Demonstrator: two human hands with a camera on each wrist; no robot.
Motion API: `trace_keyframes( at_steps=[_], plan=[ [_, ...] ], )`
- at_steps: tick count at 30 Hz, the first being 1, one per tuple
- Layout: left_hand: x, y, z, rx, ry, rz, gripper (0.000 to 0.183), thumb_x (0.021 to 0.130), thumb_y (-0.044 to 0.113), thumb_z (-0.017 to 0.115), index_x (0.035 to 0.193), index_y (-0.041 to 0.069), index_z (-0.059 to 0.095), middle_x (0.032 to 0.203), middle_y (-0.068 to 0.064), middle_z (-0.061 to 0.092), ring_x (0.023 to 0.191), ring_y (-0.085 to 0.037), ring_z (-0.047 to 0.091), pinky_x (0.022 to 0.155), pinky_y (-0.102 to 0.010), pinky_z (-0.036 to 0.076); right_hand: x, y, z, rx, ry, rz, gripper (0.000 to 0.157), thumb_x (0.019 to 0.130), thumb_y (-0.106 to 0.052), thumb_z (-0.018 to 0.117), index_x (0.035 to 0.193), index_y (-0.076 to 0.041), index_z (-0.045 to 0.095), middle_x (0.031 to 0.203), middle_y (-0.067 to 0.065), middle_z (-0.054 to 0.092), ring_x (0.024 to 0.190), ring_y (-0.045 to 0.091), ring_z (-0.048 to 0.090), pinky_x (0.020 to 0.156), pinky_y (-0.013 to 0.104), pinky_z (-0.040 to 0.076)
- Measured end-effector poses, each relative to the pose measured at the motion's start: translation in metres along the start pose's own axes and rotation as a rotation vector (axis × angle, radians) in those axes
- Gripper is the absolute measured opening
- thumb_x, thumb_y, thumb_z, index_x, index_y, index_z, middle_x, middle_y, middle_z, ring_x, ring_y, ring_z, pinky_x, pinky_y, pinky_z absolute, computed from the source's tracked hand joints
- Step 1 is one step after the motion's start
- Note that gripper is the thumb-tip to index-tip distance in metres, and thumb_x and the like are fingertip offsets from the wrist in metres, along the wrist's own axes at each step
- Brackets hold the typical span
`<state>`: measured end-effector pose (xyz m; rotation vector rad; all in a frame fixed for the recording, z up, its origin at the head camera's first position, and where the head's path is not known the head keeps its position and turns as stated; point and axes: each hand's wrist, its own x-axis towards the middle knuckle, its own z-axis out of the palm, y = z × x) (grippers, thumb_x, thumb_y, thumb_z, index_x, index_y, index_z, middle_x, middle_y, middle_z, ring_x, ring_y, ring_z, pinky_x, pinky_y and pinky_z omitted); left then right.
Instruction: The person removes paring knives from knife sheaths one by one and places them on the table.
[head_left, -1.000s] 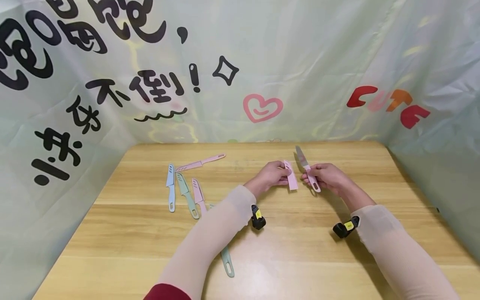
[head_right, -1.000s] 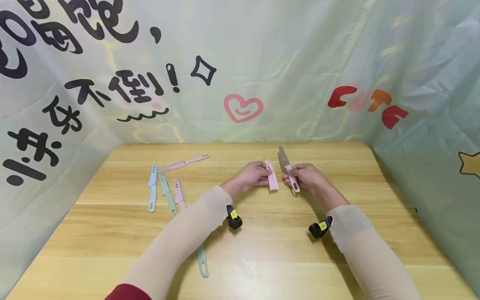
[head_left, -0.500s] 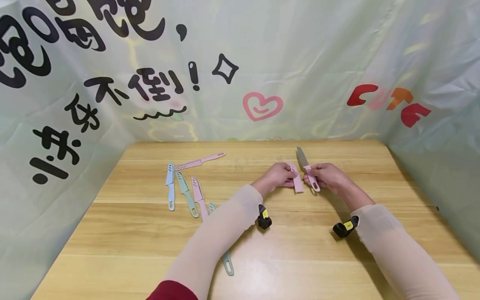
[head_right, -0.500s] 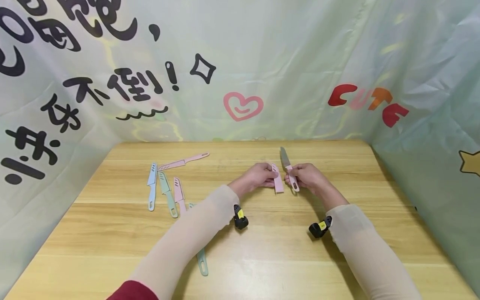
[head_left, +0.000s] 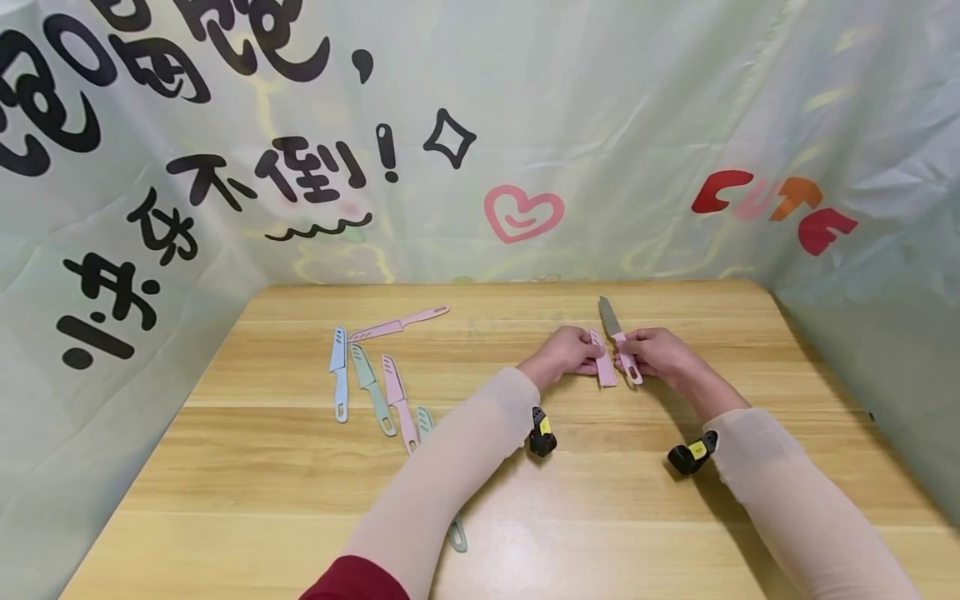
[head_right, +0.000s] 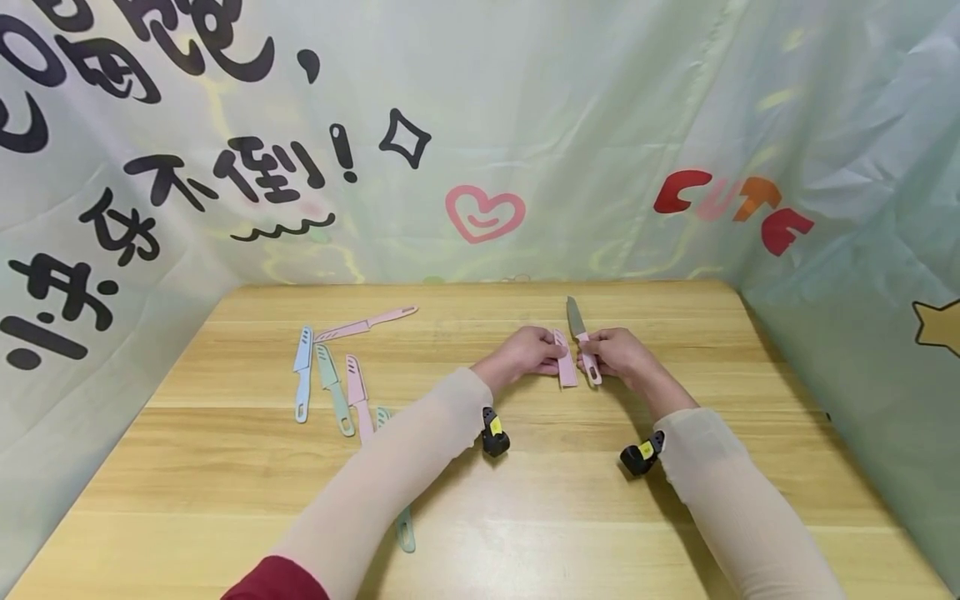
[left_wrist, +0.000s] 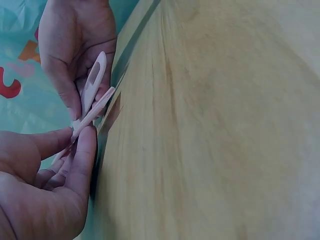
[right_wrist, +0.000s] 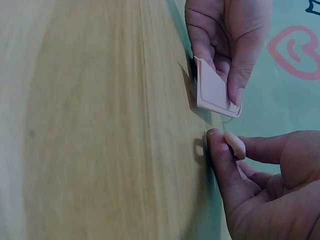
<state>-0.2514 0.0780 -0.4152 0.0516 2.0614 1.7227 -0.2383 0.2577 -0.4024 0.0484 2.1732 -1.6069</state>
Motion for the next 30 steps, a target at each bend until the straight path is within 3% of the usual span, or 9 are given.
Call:
trace_keyframes(
  at_steps=[9, 15, 23, 30],
  plan=[
    [0.004, 0.008, 0.012, 0.008, 0.056, -0.009, 0.008, 0.092, 0.001, 0.066, 0.087, -0.002, 0.06, 0.078, -0.01, 0.064, 0.057, -0.014, 0.059, 0.064, -0.028, 0.06, 0.006, -0.001, -0.006, -0.037, 0.046, 0.015, 0.041, 0.104, -0.008, 0.042, 0.134, 0.02, 0.037, 0.101, 0.015, 0.064, 0.081, 0.01, 0.065, 0.073, 0.026, 0.057],
    [0.005, 0.01, 0.017, 0.034, 0.073, -0.022, 0.006, 0.093, 0.001, 0.066, 0.091, -0.004, 0.063, 0.079, -0.011, 0.066, 0.057, -0.015, 0.061, 0.064, -0.028, 0.06, 0.006, 0.001, -0.01, -0.058, 0.059, 0.036, 0.042, 0.104, -0.008, 0.041, 0.134, 0.02, 0.037, 0.093, 0.01, 0.065, 0.079, 0.009, 0.064, 0.07, 0.025, 0.057],
    [0.012, 0.008, 0.021, 0.124, 0.123, -0.049, 0.012, 0.09, 0.006, 0.071, 0.083, 0.002, 0.062, 0.067, -0.005, 0.064, 0.049, -0.011, 0.058, 0.055, -0.023, 0.057, 0.005, 0.001, -0.012, -0.178, 0.104, 0.029, 0.043, 0.102, -0.014, 0.049, 0.132, 0.017, 0.045, 0.103, 0.01, 0.063, 0.081, 0.006, 0.059, 0.069, 0.023, 0.055],
    [0.018, 0.006, 0.022, 0.169, 0.182, -0.066, 0.019, 0.087, 0.01, 0.075, 0.074, 0.006, 0.062, 0.059, -0.004, 0.061, 0.046, -0.01, 0.058, 0.05, -0.021, 0.054, 0.008, 0.002, -0.013, -0.189, 0.122, 0.032, 0.041, 0.1, -0.014, 0.055, 0.126, 0.016, 0.05, 0.092, 0.004, 0.063, 0.076, 0.005, 0.059, 0.067, 0.023, 0.056]
  ],
)
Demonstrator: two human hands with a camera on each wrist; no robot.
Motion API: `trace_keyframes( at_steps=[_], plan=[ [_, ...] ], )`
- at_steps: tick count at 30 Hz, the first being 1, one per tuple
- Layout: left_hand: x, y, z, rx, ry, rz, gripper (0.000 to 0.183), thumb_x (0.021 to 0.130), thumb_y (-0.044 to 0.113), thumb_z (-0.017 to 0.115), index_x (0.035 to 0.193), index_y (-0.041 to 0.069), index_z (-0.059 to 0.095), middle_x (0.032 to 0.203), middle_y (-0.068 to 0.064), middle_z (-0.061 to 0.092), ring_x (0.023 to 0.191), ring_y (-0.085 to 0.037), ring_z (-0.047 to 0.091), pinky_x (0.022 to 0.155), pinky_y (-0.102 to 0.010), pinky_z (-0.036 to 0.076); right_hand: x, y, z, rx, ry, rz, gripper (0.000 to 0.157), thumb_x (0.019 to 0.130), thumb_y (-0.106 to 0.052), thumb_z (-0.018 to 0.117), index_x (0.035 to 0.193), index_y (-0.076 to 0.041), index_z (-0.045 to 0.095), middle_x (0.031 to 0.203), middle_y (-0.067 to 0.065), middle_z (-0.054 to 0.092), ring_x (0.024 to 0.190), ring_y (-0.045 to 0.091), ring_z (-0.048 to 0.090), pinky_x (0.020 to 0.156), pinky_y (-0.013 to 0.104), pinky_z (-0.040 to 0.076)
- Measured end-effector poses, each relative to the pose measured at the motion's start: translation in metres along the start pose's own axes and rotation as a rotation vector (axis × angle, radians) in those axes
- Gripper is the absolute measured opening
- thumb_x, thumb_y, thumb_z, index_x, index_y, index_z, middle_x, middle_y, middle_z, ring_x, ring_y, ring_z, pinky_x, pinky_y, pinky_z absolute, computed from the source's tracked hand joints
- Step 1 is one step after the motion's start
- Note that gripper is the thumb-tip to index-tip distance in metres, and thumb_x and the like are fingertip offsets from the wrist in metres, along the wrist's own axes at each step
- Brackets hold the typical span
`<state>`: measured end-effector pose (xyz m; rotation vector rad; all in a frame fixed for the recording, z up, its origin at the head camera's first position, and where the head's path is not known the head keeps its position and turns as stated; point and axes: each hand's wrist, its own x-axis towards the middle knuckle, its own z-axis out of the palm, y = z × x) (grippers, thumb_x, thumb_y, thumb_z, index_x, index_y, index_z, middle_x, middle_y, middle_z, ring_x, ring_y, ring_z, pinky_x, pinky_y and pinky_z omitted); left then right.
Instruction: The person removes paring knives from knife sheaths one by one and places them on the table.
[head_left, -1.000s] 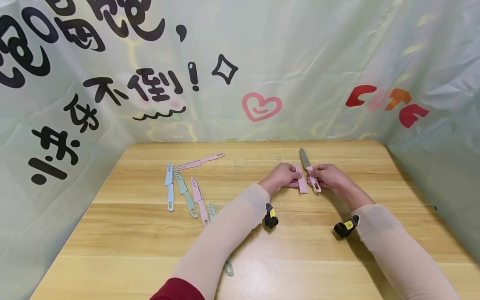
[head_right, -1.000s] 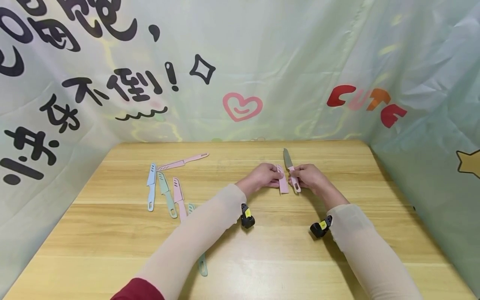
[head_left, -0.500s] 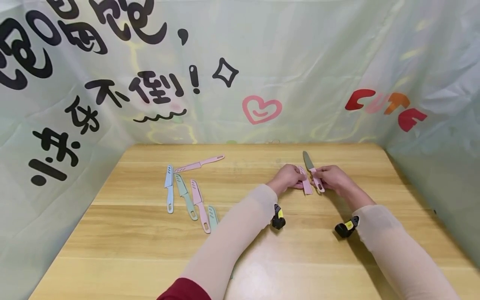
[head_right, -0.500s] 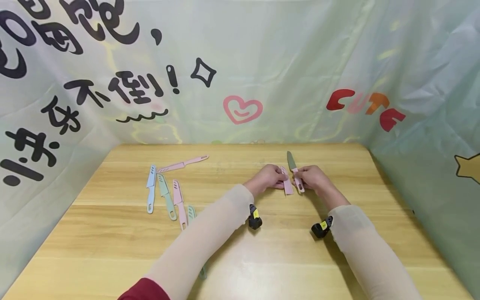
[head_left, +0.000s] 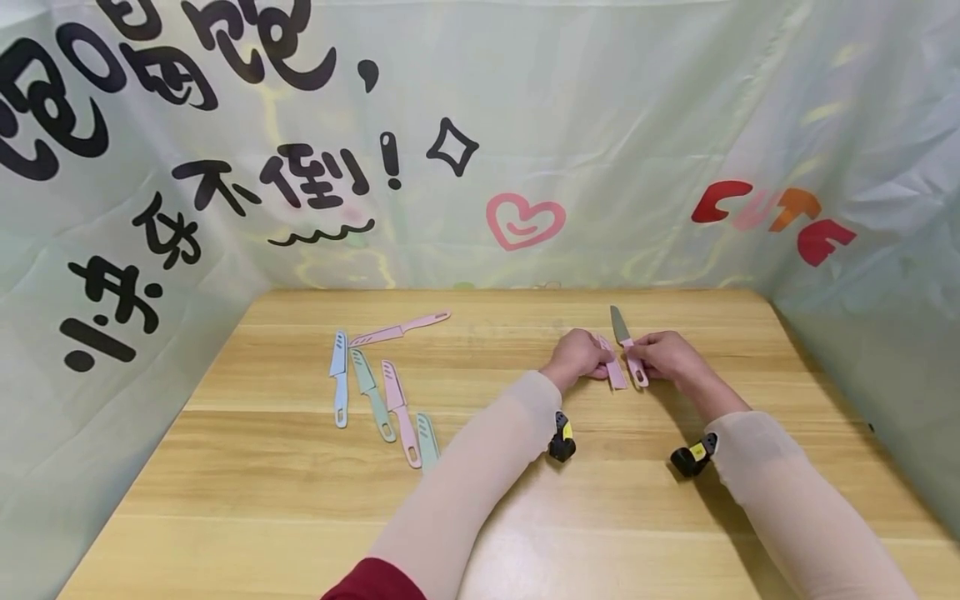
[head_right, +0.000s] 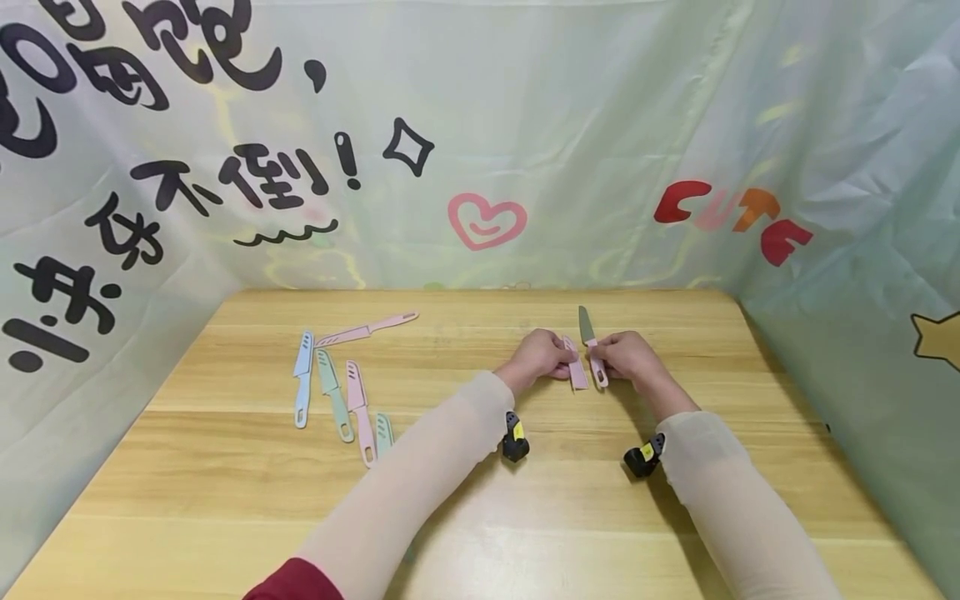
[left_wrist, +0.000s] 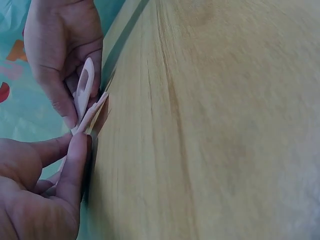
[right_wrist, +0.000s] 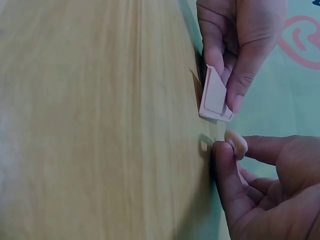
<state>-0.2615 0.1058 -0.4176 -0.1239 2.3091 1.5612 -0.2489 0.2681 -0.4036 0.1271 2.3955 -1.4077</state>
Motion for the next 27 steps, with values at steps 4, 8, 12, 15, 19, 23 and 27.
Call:
trace_keyframes(
  at_steps=[4, 8, 12, 15, 19, 23, 27],
  plan=[
    [-0.001, -0.001, 0.0, 0.069, 0.036, 0.021, 0.023, 0.087, 0.015, 0.076, 0.069, 0.009, 0.063, 0.056, -0.002, 0.062, 0.047, -0.009, 0.061, 0.049, -0.019, 0.052, 0.0, 0.001, -0.001, -0.046, 0.022, 0.005, 0.04, 0.1, -0.017, 0.056, 0.124, 0.015, 0.053, 0.095, 0.008, 0.065, 0.075, 0.006, 0.06, 0.067, 0.023, 0.056],
    [-0.004, -0.002, 0.002, 0.16, 0.083, 0.045, 0.026, 0.087, 0.022, 0.077, 0.066, 0.012, 0.065, 0.055, 0.001, 0.064, 0.049, -0.009, 0.064, 0.053, -0.017, 0.049, -0.001, 0.0, -0.002, -0.1, 0.055, 0.012, 0.044, 0.102, -0.021, 0.053, 0.126, 0.016, 0.054, 0.106, 0.019, 0.066, 0.081, 0.01, 0.064, 0.072, 0.025, 0.058],
    [-0.006, -0.001, 0.003, 0.244, 0.111, 0.058, 0.028, 0.087, 0.027, 0.077, 0.064, 0.015, 0.065, 0.055, 0.002, 0.065, 0.05, -0.008, 0.064, 0.056, -0.016, 0.047, -0.001, -0.001, -0.003, -0.086, 0.054, 0.017, 0.047, 0.102, -0.021, 0.052, 0.128, 0.018, 0.051, 0.111, 0.024, 0.066, 0.087, 0.013, 0.066, 0.076, 0.029, 0.059],
    [-0.008, -0.001, 0.003, 0.273, 0.113, 0.067, 0.029, 0.087, 0.028, 0.076, 0.064, 0.015, 0.064, 0.054, 0.002, 0.064, 0.049, -0.008, 0.064, 0.054, -0.017, 0.047, 0.0, 0.001, -0.004, -0.059, 0.04, 0.011, 0.047, 0.101, -0.021, 0.055, 0.127, 0.018, 0.052, 0.105, 0.02, 0.069, 0.086, 0.012, 0.067, 0.076, 0.03, 0.059],
    [-0.008, -0.001, 0.003, 0.279, 0.11, 0.075, 0.029, 0.088, 0.028, 0.076, 0.066, 0.015, 0.063, 0.052, 0.002, 0.062, 0.047, -0.008, 0.062, 0.052, -0.017, 0.046, 0.001, 0.004, -0.005, -0.007, 0.034, 0.003, 0.047, 0.1, -0.021, 0.057, 0.127, 0.018, 0.052, 0.098, 0.011, 0.07, 0.082, 0.009, 0.066, 0.075, 0.028, 0.059],
    [-0.007, -0.001, 0.004, 0.29, 0.117, 0.081, 0.029, 0.088, 0.029, 0.076, 0.066, 0.015, 0.062, 0.05, 0.003, 0.061, 0.046, -0.007, 0.061, 0.054, -0.016, 0.045, 0.003, 0.009, -0.006, 0.066, 0.031, 0.009, 0.048, 0.1, -0.02, 0.059, 0.128, 0.017, 0.051, 0.088, 0.002, 0.07, 0.077, 0.007, 0.065, 0.073, 0.025, 0.059],
    [-0.007, -0.001, 0.006, 0.308, 0.127, 0.088, 0.028, 0.088, 0.03, 0.075, 0.067, 0.016, 0.062, 0.05, 0.004, 0.061, 0.044, -0.006, 0.06, 0.053, -0.016, 0.045, 0.005, 0.013, -0.009, 0.126, 0.006, 0.014, 0.049, 0.099, -0.019, 0.059, 0.129, 0.018, 0.05, 0.082, -0.002, 0.068, 0.074, 0.006, 0.064, 0.071, 0.022, 0.058]
  ],
)
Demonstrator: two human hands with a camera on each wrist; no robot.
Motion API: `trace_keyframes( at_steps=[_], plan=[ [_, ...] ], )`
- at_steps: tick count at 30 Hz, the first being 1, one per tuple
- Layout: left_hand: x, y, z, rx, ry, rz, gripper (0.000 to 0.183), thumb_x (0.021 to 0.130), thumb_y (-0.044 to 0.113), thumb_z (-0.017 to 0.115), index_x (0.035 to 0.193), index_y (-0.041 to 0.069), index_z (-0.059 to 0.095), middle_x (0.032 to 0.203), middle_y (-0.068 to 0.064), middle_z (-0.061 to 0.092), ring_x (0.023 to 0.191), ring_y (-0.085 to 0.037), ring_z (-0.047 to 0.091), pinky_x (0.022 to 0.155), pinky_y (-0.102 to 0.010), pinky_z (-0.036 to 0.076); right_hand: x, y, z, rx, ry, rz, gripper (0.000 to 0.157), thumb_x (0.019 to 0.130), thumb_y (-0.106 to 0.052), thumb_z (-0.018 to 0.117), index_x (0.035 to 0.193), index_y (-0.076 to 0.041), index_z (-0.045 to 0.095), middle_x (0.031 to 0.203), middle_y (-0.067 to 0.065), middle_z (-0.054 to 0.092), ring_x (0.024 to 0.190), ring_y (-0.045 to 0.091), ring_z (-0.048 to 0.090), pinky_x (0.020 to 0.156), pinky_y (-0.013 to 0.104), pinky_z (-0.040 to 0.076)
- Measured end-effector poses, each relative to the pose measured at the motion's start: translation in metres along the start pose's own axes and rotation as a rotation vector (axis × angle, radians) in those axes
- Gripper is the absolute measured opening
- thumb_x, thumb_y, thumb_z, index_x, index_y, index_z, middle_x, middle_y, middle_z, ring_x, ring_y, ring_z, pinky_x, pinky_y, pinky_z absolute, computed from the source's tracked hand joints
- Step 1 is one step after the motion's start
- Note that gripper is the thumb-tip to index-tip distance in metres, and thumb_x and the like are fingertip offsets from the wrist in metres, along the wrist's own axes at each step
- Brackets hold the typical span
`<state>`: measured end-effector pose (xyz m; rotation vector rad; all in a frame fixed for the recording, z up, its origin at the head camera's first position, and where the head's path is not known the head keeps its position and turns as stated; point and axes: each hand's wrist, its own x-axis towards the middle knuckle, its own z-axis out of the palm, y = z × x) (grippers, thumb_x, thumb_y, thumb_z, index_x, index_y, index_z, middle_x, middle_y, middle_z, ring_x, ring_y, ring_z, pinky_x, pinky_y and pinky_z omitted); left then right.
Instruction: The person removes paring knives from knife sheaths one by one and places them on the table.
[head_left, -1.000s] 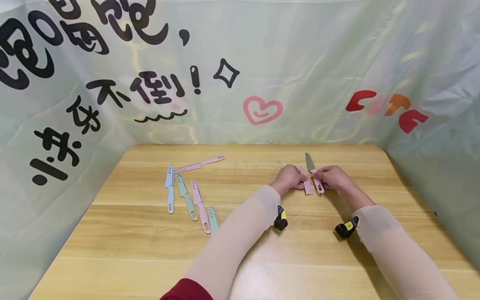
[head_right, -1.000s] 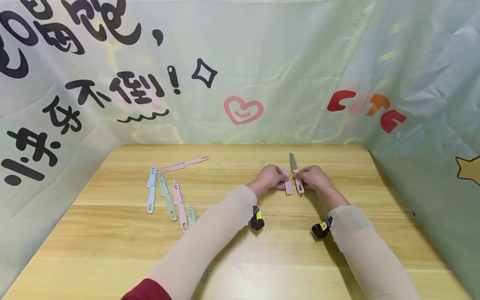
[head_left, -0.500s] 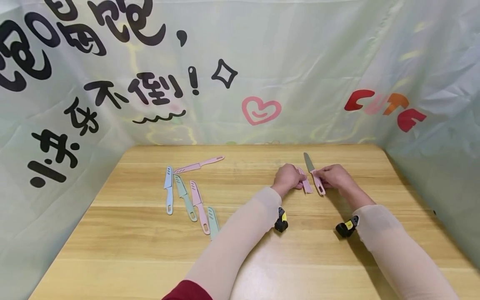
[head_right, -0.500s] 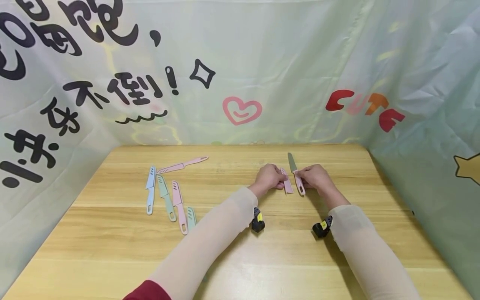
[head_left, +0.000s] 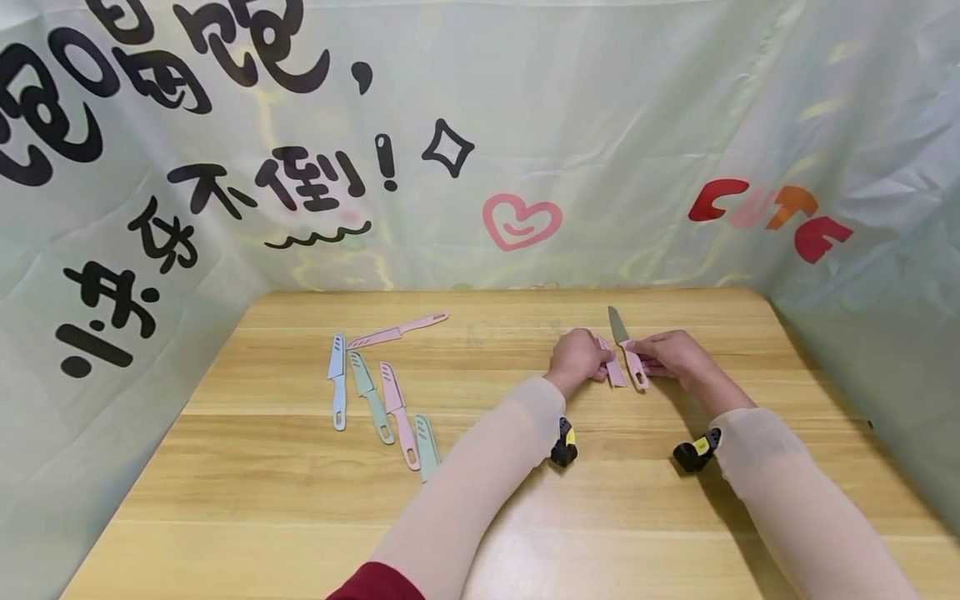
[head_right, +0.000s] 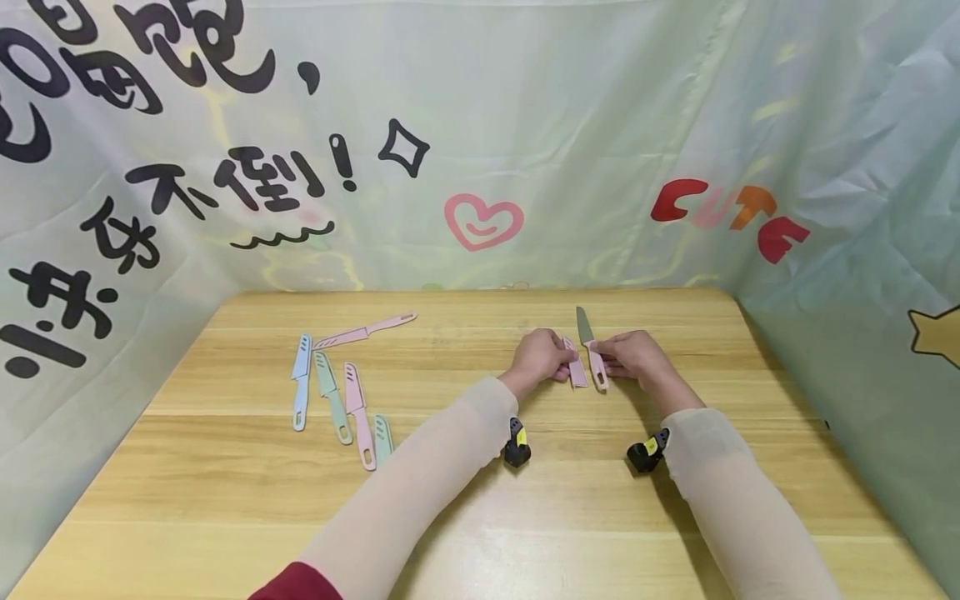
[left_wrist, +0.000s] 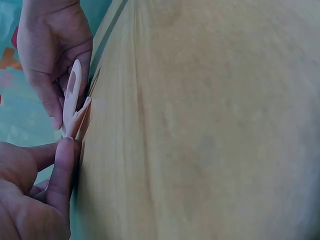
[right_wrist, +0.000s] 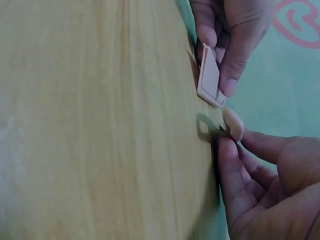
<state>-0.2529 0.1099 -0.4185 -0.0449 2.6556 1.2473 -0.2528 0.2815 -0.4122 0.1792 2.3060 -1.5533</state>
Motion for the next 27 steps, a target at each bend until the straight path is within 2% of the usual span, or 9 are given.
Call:
trace_keyframes(
  at_steps=[5, 10, 14, 21, 24, 27],
  plan=[
    [-0.0017, 0.0004, 0.0014, 0.003, 0.005, 0.01, 0.027, 0.088, 0.028, 0.075, 0.069, 0.016, 0.061, 0.051, 0.004, 0.061, 0.042, -0.005, 0.058, 0.051, -0.015, 0.045, 0.001, 0.0003, -0.0017, 0.022, -0.023, -0.003, 0.043, 0.099, -0.017, 0.06, 0.125, 0.016, 0.053, 0.079, -0.002, 0.067, 0.072, 0.006, 0.063, 0.069, 0.021, 0.058],
    [-0.0021, 0.0007, 0.002, 0.062, 0.001, 0.027, 0.029, 0.089, 0.029, 0.074, 0.067, 0.016, 0.061, 0.05, 0.004, 0.06, 0.042, -0.005, 0.058, 0.051, -0.016, 0.044, 0.0003, -0.0007, -0.0021, 0.013, -0.008, 0.001, 0.034, 0.098, -0.016, 0.062, 0.116, 0.013, 0.058, 0.074, -0.003, 0.065, 0.067, 0.005, 0.061, 0.065, 0.02, 0.057],
    [-0.0016, 0.0011, 0.0026, 0.093, 0.0, 0.05, 0.03, 0.09, 0.029, 0.073, 0.065, 0.016, 0.062, 0.048, 0.005, 0.06, 0.041, -0.004, 0.057, 0.051, -0.016, 0.046, 0.0002, -0.0013, -0.0018, 0.0, 0.004, 0.007, 0.033, 0.098, -0.015, 0.062, 0.115, 0.013, 0.059, 0.073, -0.003, 0.065, 0.065, 0.005, 0.06, 0.063, 0.02, 0.057],
    [-0.0009, -0.0007, 0.0049, 0.235, 0.046, 0.119, 0.033, 0.09, 0.033, 0.073, 0.062, 0.018, 0.061, 0.044, 0.01, 0.055, 0.038, -0.001, 0.054, 0.059, -0.017, 0.05, 0.0011, -0.0018, -0.0032, -0.002, 0.001, 0.023, 0.024, 0.098, -0.012, 0.061, 0.107, 0.01, 0.061, 0.071, -0.002, 0.065, 0.062, 0.005, 0.061, 0.061, 0.02, 0.057],
    [-0.0008, -0.0014, 0.004, 0.227, 0.038, 0.122, 0.034, 0.09, 0.032, 0.072, 0.061, 0.017, 0.06, 0.044, 0.009, 0.056, 0.039, -0.001, 0.055, 0.062, -0.018, 0.051, 0.0007, -0.0019, -0.0042, -0.016, 0.008, 0.026, 0.024, 0.097, -0.013, 0.063, 0.105, 0.009, 0.063, 0.071, -0.002, 0.065, 0.062, 0.005, 0.061, 0.061, 0.02, 0.057],
    [-0.0009, -0.0014, 0.0021, 0.151, 0.012, 0.1, 0.033, 0.092, 0.029, 0.07, 0.063, 0.015, 0.061, 0.046, 0.007, 0.059, 0.04, -0.002, 0.057, 0.062, -0.017, 0.049, 0.0004, -0.0021, -0.0047, -0.02, 0.019, 0.027, 0.024, 0.096, -0.013, 0.064, 0.105, 0.009, 0.063, 0.072, -0.002, 0.066, 0.062, 0.006, 0.061, 0.061, 0.021, 0.057]
  ],
)
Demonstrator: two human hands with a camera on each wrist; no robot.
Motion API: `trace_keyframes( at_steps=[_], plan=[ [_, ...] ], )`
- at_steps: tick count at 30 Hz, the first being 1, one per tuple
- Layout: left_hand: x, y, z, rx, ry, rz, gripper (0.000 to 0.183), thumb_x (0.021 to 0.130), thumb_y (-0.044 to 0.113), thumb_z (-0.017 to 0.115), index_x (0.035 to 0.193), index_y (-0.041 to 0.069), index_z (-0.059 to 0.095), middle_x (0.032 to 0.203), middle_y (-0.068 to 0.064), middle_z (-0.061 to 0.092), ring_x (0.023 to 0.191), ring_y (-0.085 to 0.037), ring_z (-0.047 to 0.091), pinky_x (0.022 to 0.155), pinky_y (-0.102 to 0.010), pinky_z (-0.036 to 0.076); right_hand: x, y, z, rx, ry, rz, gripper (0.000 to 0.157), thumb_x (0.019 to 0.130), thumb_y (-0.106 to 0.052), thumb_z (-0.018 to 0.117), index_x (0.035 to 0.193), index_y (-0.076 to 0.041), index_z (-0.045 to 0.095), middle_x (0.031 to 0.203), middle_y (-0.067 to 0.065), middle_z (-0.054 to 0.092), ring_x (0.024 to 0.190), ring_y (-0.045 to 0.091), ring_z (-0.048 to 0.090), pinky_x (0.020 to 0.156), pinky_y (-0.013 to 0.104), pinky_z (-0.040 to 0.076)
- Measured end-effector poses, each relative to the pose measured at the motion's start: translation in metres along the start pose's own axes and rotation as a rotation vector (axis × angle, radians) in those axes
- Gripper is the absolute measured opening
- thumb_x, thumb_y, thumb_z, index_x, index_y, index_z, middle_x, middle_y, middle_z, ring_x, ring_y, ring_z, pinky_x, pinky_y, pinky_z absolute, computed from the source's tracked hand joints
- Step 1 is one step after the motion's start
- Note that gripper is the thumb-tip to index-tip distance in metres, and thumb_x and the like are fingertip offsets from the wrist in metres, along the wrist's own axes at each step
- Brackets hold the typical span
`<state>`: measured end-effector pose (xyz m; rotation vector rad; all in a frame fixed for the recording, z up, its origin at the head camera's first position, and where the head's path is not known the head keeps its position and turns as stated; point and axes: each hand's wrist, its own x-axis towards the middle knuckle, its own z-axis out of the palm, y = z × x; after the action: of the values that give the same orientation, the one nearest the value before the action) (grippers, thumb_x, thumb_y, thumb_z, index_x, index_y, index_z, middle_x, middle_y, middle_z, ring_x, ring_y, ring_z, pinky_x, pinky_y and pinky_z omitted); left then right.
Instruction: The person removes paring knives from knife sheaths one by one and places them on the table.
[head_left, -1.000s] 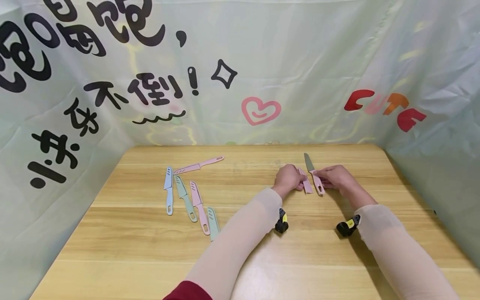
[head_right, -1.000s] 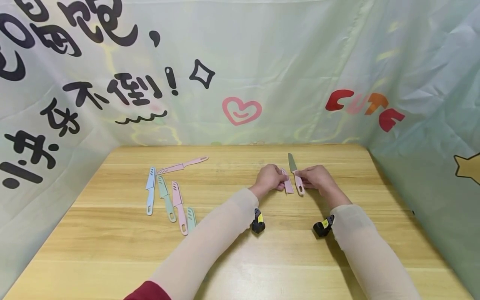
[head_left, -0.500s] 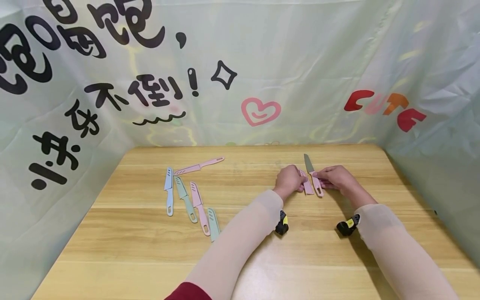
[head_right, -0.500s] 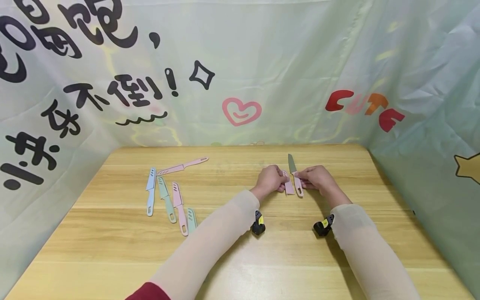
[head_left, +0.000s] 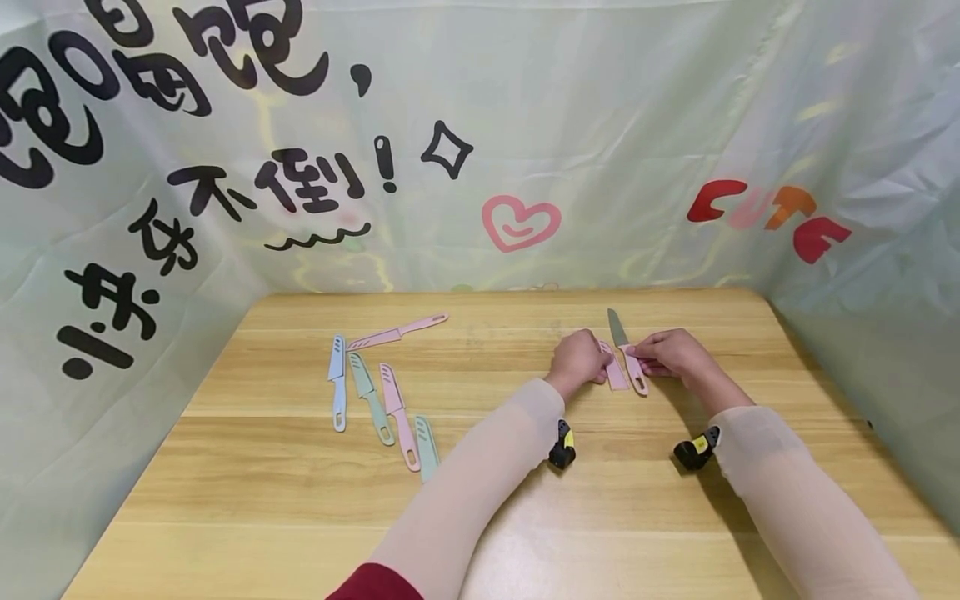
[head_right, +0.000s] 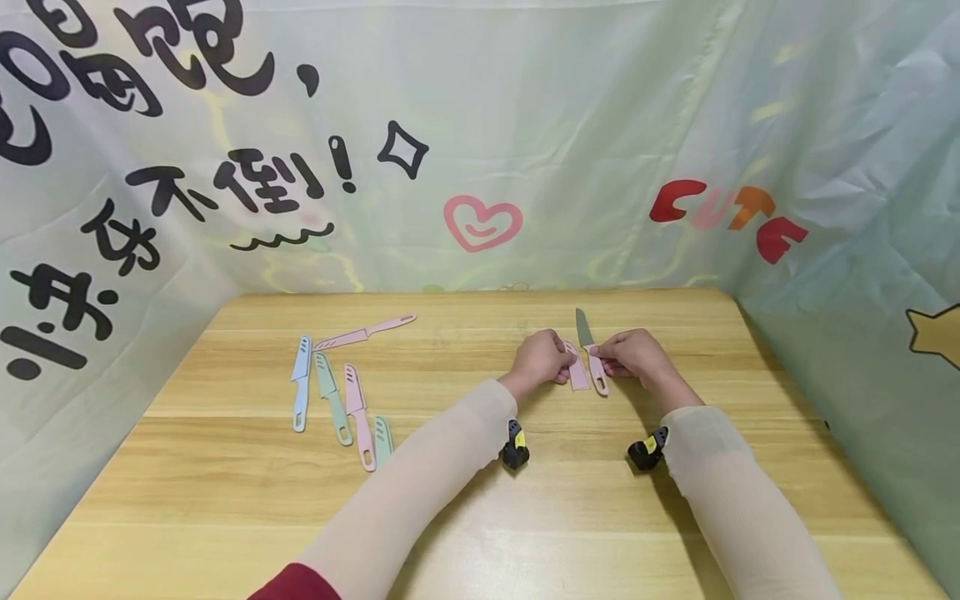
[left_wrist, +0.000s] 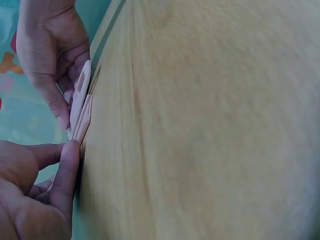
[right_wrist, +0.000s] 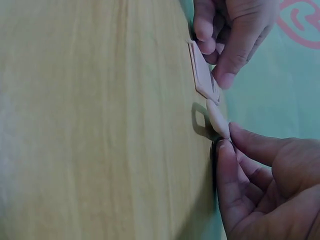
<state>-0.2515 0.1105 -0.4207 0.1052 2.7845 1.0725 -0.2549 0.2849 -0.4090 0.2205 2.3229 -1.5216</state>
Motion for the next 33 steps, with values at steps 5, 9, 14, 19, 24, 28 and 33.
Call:
trace_keyframes(
  at_steps=[5, 9, 14, 19, 24, 28, 33],
  plan=[
    [-0.001, -0.002, -0.003, -0.213, -0.047, -0.069, 0.025, 0.095, 0.023, 0.065, 0.073, 0.011, 0.062, 0.052, 0.001, 0.063, 0.044, -0.007, 0.061, 0.056, -0.016, 0.05, 0.0, -0.001, 0.001, 0.011, -0.012, 0.0, 0.024, 0.097, -0.01, 0.061, 0.109, 0.011, 0.061, 0.072, -0.002, 0.066, 0.063, 0.005, 0.062, 0.061, 0.021, 0.057],
    [0.001, -0.004, -0.005, -0.342, -0.083, -0.111, 0.02, 0.097, 0.021, 0.063, 0.083, 0.007, 0.063, 0.056, -0.003, 0.064, 0.045, -0.01, 0.061, 0.049, -0.02, 0.053, -0.001, -0.002, 0.001, 0.024, -0.025, 0.002, 0.029, 0.098, -0.01, 0.061, 0.114, 0.014, 0.058, 0.073, -0.002, 0.067, 0.063, 0.005, 0.062, 0.062, 0.021, 0.058],
    [0.001, -0.006, -0.007, -0.462, -0.122, -0.143, 0.016, 0.098, 0.017, 0.062, 0.094, 0.001, 0.062, 0.063, -0.006, 0.064, 0.048, -0.013, 0.063, 0.048, -0.023, 0.056, -0.002, -0.002, -0.003, 0.038, -0.066, 0.004, 0.033, 0.1, -0.016, 0.058, 0.116, 0.013, 0.058, 0.075, -0.001, 0.068, 0.066, 0.006, 0.064, 0.065, 0.022, 0.058],
    [0.0, -0.006, -0.01, -0.508, -0.136, -0.159, 0.02, 0.097, 0.014, 0.062, 0.083, 0.0, 0.065, 0.064, -0.008, 0.065, 0.053, -0.016, 0.065, 0.05, -0.023, 0.057, -0.002, -0.005, -0.004, 0.026, -0.079, 0.006, 0.033, 0.1, -0.017, 0.058, 0.115, 0.012, 0.059, 0.077, -0.001, 0.068, 0.068, 0.007, 0.064, 0.067, 0.022, 0.058],
    [-0.003, -0.005, -0.012, -0.498, -0.141, -0.15, 0.028, 0.097, 0.012, 0.06, 0.075, -0.002, 0.067, 0.061, -0.008, 0.064, 0.053, -0.016, 0.065, 0.052, -0.023, 0.057, -0.001, -0.007, -0.002, -0.016, -0.049, 0.01, 0.028, 0.097, -0.013, 0.062, 0.113, 0.011, 0.061, 0.077, -0.001, 0.067, 0.068, 0.007, 0.063, 0.067, 0.023, 0.058],
    [-0.006, -0.005, -0.014, -0.499, -0.153, -0.142, 0.028, 0.096, 0.01, 0.06, 0.074, -0.004, 0.068, 0.058, -0.008, 0.064, 0.05, -0.015, 0.062, 0.052, -0.024, 0.058, -0.001, -0.008, 0.001, -0.067, -0.03, 0.002, 0.024, 0.096, -0.009, 0.063, 0.109, 0.011, 0.061, 0.076, -0.002, 0.066, 0.066, 0.006, 0.062, 0.064, 0.023, 0.058],
    [-0.007, -0.007, -0.016, -0.521, -0.18, -0.136, 0.026, 0.097, 0.011, 0.06, 0.077, -0.005, 0.068, 0.06, -0.007, 0.064, 0.047, -0.011, 0.058, 0.049, -0.021, 0.056, 0.001, -0.009, 0.002, -0.101, -0.024, -0.012, 0.025, 0.095, -0.008, 0.063, 0.109, 0.013, 0.061, 0.075, -0.002, 0.065, 0.066, 0.007, 0.061, 0.062, 0.023, 0.057]
  ],
)
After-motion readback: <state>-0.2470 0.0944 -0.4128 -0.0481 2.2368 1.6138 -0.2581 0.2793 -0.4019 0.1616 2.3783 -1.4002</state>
